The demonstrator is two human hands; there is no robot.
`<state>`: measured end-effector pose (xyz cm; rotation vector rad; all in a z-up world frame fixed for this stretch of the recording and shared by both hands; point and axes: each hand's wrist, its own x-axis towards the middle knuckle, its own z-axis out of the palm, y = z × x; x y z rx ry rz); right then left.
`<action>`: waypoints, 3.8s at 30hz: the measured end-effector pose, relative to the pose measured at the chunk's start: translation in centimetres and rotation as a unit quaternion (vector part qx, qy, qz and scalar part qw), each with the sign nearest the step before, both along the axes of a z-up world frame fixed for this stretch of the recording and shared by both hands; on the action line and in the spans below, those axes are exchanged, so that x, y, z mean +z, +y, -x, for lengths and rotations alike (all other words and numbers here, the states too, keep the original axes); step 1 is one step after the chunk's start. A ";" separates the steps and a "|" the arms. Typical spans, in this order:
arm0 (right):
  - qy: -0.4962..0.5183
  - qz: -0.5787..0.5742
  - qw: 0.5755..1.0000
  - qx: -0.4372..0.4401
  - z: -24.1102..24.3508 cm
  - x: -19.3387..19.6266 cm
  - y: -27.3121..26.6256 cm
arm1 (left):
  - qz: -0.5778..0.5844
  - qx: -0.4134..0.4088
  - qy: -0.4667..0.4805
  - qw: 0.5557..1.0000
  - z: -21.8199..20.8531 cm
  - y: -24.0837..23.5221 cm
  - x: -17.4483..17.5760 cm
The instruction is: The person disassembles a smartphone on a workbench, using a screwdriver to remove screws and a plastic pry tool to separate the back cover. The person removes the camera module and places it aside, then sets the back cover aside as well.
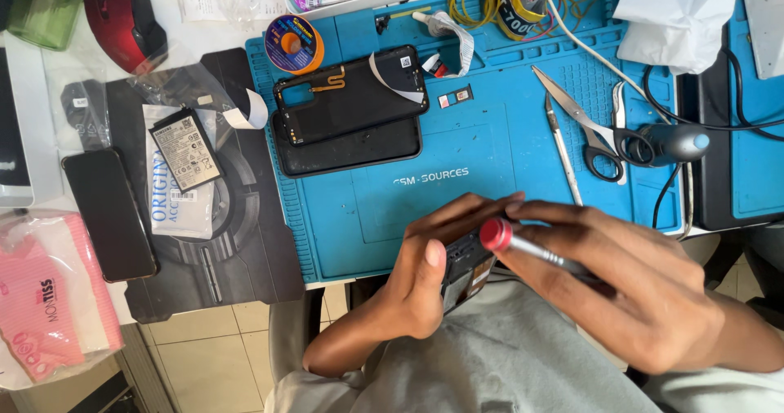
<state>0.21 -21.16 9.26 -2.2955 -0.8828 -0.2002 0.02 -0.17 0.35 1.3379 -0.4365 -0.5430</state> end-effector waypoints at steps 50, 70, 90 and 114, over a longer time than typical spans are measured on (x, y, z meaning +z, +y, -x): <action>0.282 -0.220 0.884 -0.301 1.3 -8.8 -1.9 | 0.339 0.012 0.390 0.856 0.6 -0.9 -8.5; 0.111 -0.024 0.958 -0.263 3.7 -11.6 0.0 | 0.361 0.089 0.233 0.899 1.7 1.9 -7.0; 0.122 -0.043 0.991 -0.031 14.5 -29.0 9.6 | 0.376 0.074 0.136 0.914 3.1 2.7 -6.0; 0.193 -0.044 0.979 -0.041 8.3 -8.8 -5.4 | 0.170 0.140 -0.074 0.973 2.1 2.9 -8.1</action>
